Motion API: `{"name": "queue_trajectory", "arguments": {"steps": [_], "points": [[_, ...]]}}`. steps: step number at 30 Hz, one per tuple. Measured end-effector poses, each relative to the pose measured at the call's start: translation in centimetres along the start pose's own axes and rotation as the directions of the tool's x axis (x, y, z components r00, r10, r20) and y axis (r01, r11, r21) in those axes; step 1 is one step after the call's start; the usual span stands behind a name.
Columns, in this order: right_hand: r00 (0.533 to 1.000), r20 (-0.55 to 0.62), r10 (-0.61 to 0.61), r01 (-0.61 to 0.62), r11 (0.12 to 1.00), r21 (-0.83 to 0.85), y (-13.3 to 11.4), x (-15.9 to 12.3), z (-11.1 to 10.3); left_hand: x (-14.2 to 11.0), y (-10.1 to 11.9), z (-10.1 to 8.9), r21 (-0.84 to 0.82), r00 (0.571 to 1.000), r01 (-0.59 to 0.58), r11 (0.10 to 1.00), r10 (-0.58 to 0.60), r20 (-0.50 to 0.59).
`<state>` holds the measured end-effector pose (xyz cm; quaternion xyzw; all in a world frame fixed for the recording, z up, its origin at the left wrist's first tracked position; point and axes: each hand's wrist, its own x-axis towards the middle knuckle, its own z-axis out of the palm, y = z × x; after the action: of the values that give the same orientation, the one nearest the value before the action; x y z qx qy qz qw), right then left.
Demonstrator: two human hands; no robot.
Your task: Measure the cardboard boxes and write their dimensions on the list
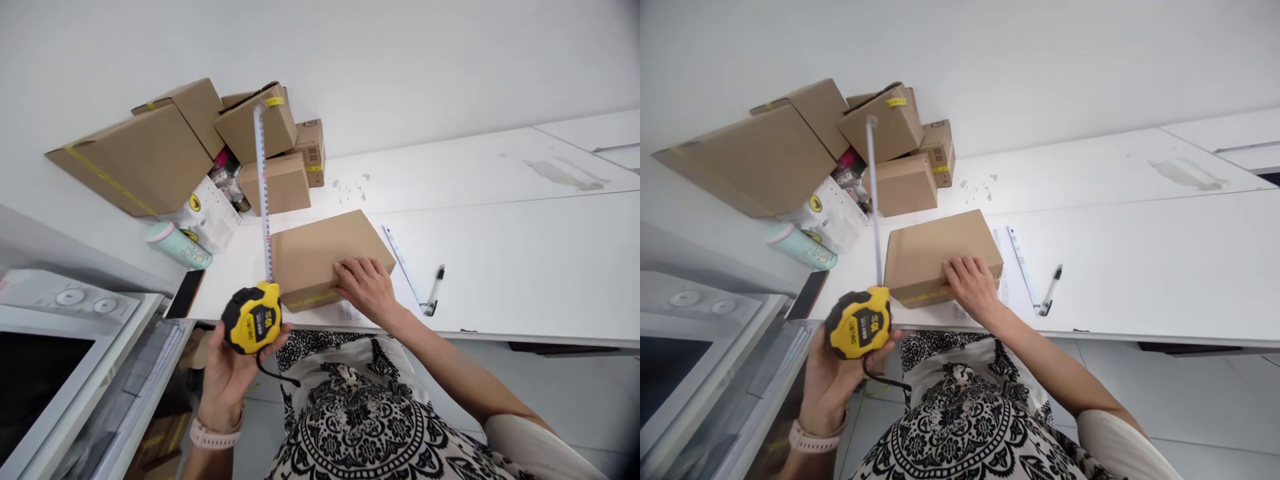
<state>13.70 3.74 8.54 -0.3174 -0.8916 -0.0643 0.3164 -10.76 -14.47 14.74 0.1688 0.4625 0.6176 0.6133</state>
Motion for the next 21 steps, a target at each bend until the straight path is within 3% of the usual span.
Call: {"name": "queue_trajectory", "arguments": {"steps": [3,5,8,11,13,16,21], "points": [[0.997,0.019,0.072,-0.073,0.996,0.052,-0.5,1.7,0.1,-0.5,-2.5,1.1,0.032,0.989,0.126,0.991,-0.128,0.076],[0.991,0.027,0.131,-0.133,0.972,0.193,0.6,3.0,-0.3,-1.0,-3.9,2.1,0.043,0.988,0.132,0.990,-0.135,0.078],[0.952,-0.013,0.307,-0.279,0.881,0.383,4.4,5.3,-0.7,-1.7,-5.4,3.6,0.061,0.989,0.130,0.990,-0.134,0.068],[0.903,0.004,0.430,-0.381,0.797,0.469,8.8,8.2,-0.3,-2.0,-6.1,5.0,0.105,0.970,0.213,0.971,-0.223,0.096],[0.899,0.097,0.428,-0.405,0.723,0.559,10.7,10.1,0.5,-2.0,-6.5,6.0,0.111,0.957,0.261,0.959,-0.272,0.099],[0.907,0.231,0.353,-0.416,0.656,0.630,11.7,12.6,2.0,-1.7,-6.7,7.3,0.104,0.952,0.282,0.954,-0.292,0.093],[0.884,0.374,0.282,-0.459,0.681,0.571,11.2,14.8,4.2,-1.5,-6.3,8.7,0.114,0.930,0.300,0.947,-0.317,0.186]]}}
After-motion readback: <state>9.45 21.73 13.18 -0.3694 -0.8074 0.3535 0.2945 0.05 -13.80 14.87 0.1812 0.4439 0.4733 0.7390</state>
